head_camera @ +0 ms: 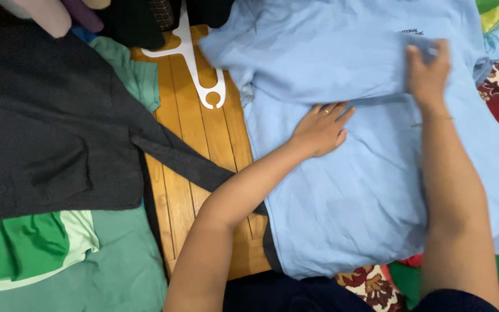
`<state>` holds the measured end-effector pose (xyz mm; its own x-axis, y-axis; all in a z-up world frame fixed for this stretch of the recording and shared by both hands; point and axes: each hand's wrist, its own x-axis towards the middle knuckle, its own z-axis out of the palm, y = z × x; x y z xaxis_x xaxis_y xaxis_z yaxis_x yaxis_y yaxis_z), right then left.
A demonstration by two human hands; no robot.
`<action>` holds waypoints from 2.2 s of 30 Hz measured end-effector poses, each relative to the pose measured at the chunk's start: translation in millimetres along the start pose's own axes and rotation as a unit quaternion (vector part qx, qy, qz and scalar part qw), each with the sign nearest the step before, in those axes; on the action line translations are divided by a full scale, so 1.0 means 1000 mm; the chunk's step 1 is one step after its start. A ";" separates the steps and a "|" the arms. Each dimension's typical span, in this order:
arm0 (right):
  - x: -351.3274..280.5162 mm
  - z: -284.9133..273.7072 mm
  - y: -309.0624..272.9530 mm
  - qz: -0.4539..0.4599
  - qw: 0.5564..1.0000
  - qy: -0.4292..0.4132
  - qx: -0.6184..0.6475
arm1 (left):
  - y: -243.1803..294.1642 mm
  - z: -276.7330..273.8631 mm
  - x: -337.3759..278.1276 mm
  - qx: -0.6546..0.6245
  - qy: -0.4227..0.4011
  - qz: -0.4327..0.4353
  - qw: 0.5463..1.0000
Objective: The person folds a black t-shirt and places it on a pile. They then pick up a light blue t-shirt, place it on a white hanger, and fold it. Finally, they pick up a dark grey cardigan, place it on a hanger, and fold it.
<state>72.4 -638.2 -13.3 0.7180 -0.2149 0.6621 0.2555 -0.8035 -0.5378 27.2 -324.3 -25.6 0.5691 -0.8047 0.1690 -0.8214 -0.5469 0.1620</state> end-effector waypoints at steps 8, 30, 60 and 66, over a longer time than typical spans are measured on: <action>-0.069 -0.138 0.183 0.075 0.966 0.150 -0.198 | 0.006 -0.020 -0.005 0.004 -0.036 -0.049 0.998; -0.090 -0.179 0.110 0.241 0.869 0.059 -0.427 | 0.000 -0.023 -0.018 -0.126 0.371 0.109 0.914; -0.026 -0.057 -0.050 0.181 0.900 -0.362 -0.164 | -0.134 -0.075 0.072 0.028 0.000 -0.244 0.969; -0.025 -0.050 -0.068 0.209 0.876 -0.378 -0.212 | -0.128 -0.061 0.051 0.028 -0.017 -0.204 0.978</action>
<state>4.4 -606.4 32.7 0.9560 -0.2400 -0.1686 -0.2819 -0.9107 -0.3020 163.6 -281.0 21.4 0.8489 -0.5242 0.0684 -0.5281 -0.8350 0.1545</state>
